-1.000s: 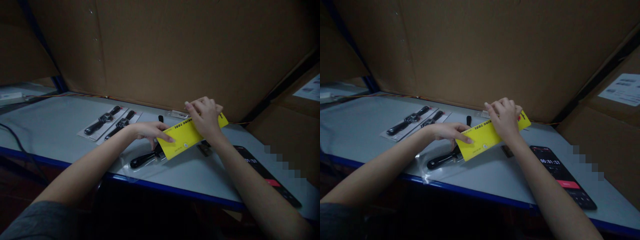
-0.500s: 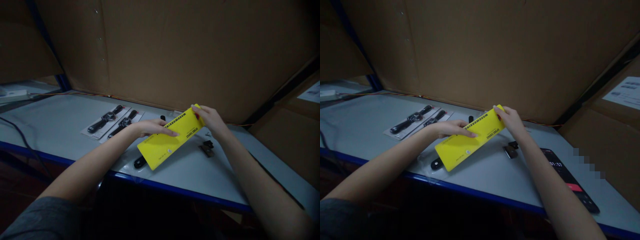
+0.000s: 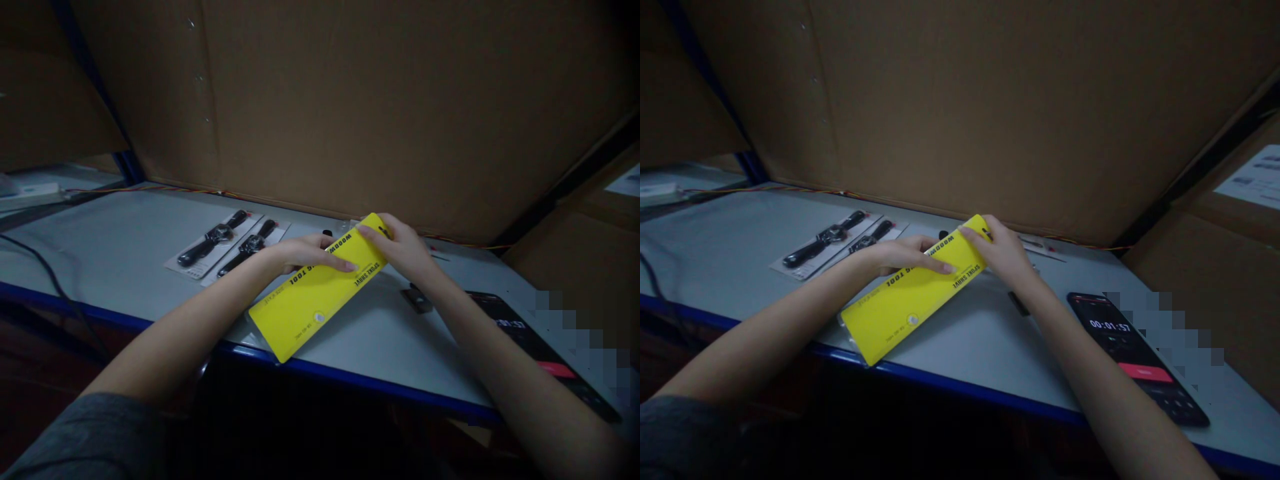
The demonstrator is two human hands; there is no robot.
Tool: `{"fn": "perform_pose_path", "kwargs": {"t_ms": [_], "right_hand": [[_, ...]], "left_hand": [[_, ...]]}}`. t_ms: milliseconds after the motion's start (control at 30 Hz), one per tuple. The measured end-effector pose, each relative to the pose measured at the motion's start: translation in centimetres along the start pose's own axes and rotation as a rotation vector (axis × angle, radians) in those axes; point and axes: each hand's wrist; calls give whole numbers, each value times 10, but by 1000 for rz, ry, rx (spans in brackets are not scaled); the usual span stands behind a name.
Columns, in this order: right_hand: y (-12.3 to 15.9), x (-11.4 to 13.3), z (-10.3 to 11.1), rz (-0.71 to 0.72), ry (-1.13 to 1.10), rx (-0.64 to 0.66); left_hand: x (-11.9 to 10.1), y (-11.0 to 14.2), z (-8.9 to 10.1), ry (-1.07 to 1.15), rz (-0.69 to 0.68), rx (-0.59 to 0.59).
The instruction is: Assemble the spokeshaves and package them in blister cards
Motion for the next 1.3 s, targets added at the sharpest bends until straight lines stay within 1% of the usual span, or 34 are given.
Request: {"fn": "perform_pose_path", "kwargs": {"t_ms": [67,167,267,367,467,533,600,633,700,767,800,833,867,900,1000,1133,1300], "right_hand": [[-1,0,1,5,-42,4],[-4,-2,4,20,-179,15],[-4,-1,9,26,-319,-33],[-2,2,14,23,-416,-110],[2,11,15,14,-580,-100],[6,18,13,-9,-685,-33],[11,26,9,-73,-750,86],[13,29,7,-118,-769,178],[19,35,3,-204,-786,421],[25,40,-2,-262,-746,700],[28,42,-5,-283,-715,819],[31,44,-8,-297,-686,900],[33,46,-12,-307,-668,935],[35,49,-15,-317,-665,937],[38,55,-23,-321,-728,865],[40,58,-31,-281,-803,852],[42,56,-38,-244,-820,839]], "left_hand": [[1,0,0,-9,-13,-2],[1,-1,-1,-68,-61,-26],[1,-1,-4,-130,-131,-67],[-2,1,-7,-113,-206,-102],[-4,1,-9,-67,-280,-179],[-5,-1,-8,-23,-326,-266],[-5,-4,-6,35,-373,-374],[-4,-6,-4,67,-402,-433],[-4,-8,-2,128,-482,-553],[-4,-10,2,177,-591,-679],[-4,-10,3,196,-647,-744],[-4,-10,5,208,-696,-806],[-4,-9,7,217,-737,-861],[-5,-9,8,222,-769,-907],[-6,-7,10,210,-815,-978],[-8,-4,10,171,-819,-999],[-10,-1,8,178,-812,-966]]}}
Point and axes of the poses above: each hand's wrist, its own y-axis away from the middle knuckle, its own z-axis out of the back of the hand, x = y × z, and after that the axes turned 11 degrees about x, right-handed
